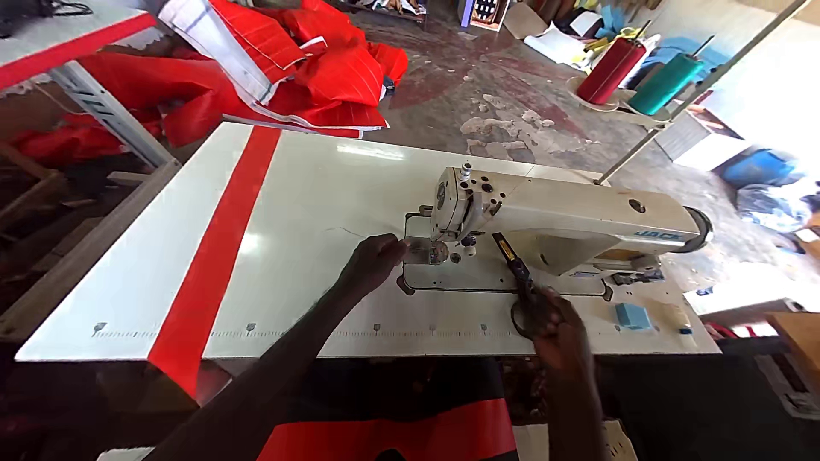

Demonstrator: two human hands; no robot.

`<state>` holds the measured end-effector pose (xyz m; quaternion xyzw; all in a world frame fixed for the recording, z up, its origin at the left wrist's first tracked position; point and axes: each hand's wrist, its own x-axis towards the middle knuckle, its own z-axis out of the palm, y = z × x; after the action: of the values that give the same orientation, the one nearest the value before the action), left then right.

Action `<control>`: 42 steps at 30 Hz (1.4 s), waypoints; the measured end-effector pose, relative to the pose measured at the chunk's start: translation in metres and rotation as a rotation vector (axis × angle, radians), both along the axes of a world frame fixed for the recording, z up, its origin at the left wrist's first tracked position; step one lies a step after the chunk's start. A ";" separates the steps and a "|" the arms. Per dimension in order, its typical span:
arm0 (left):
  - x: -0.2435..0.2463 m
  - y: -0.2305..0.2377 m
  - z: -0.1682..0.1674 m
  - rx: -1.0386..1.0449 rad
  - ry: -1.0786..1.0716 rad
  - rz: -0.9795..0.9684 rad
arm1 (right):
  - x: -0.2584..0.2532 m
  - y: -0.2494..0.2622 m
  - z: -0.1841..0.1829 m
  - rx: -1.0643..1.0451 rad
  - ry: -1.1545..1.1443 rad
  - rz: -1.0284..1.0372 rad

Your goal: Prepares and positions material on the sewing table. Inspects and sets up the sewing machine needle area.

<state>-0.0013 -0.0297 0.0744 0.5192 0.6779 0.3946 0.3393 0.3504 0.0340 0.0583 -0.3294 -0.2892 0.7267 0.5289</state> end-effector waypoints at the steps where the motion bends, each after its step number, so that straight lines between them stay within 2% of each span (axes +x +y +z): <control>1: 0.008 0.002 0.007 0.024 -0.123 -0.018 | 0.021 -0.002 0.002 0.019 0.033 -0.016; 5: 0.037 0.009 0.033 0.068 -0.437 -0.041 | 0.082 -0.020 0.012 0.092 0.053 -0.098; 7: 0.048 0.012 0.034 0.090 -0.471 0.000 | 0.089 -0.030 0.014 0.098 0.085 -0.084; 8: 0.051 0.013 0.030 0.123 -0.412 0.036 | 0.084 -0.034 0.015 0.092 0.079 -0.069; 10: 0.049 0.015 0.022 0.211 -0.100 0.074 | 0.064 -0.037 0.014 0.075 0.046 -0.023; 13: 0.025 0.004 0.017 0.214 0.548 0.004 | 0.020 -0.040 0.015 0.040 -0.012 0.080; 15: -0.015 -0.010 0.002 0.030 0.753 -0.002 | -0.011 -0.040 0.014 0.004 0.004 0.179; 17: -0.063 -0.032 -0.021 -0.054 0.837 0.088 | -0.036 -0.042 0.014 -0.031 -0.012 0.242; 20: -0.097 -0.056 -0.035 -0.081 0.722 0.193 | -0.054 -0.044 0.007 -0.096 -0.004 0.247; 23: -0.080 -0.053 -0.031 -0.006 0.427 0.257 | -0.033 -0.038 0.004 -0.066 0.049 0.190; 26: -0.046 -0.034 -0.018 0.076 0.170 0.229 | 0.033 -0.035 0.014 0.134 0.346 -0.012; 28: -0.026 -0.020 -0.006 0.106 0.030 0.130 | 0.087 -0.034 0.025 0.296 0.613 -0.224; 30: -0.007 -0.008 0.004 0.134 -0.045 -0.021 | 0.132 -0.033 0.037 0.441 0.724 -0.406; 33: 0.020 0.006 0.016 0.159 -0.124 -0.149 | 0.145 -0.033 0.065 0.470 0.509 -0.771; 35: 0.029 0.011 0.019 0.186 -0.164 -0.099 | 0.125 -0.027 0.075 0.511 0.162 -0.980; 36: 0.029 0.013 0.019 0.197 -0.108 -0.049 | 0.107 -0.024 0.076 0.564 -0.057 -1.006; 37: 0.028 0.013 0.018 0.208 0.009 -0.001 | 0.084 -0.022 0.073 0.640 -0.229 -0.974; 39: 0.026 0.010 0.018 0.273 0.326 0.076 | 0.021 -0.022 0.063 0.721 -0.411 -0.788; 41: 0.017 0.005 0.012 0.276 0.573 0.092 | -0.040 -0.023 0.036 0.656 -0.537 -0.487; 42: 0.007 0.002 0.007 0.202 0.654 0.083 | -0.066 -0.020 0.017 0.630 -0.579 -0.350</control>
<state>0.0059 -0.0280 0.0814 0.6213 0.7288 0.2857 0.0347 0.2848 0.0142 0.0755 -0.3859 -0.5717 0.3811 0.6156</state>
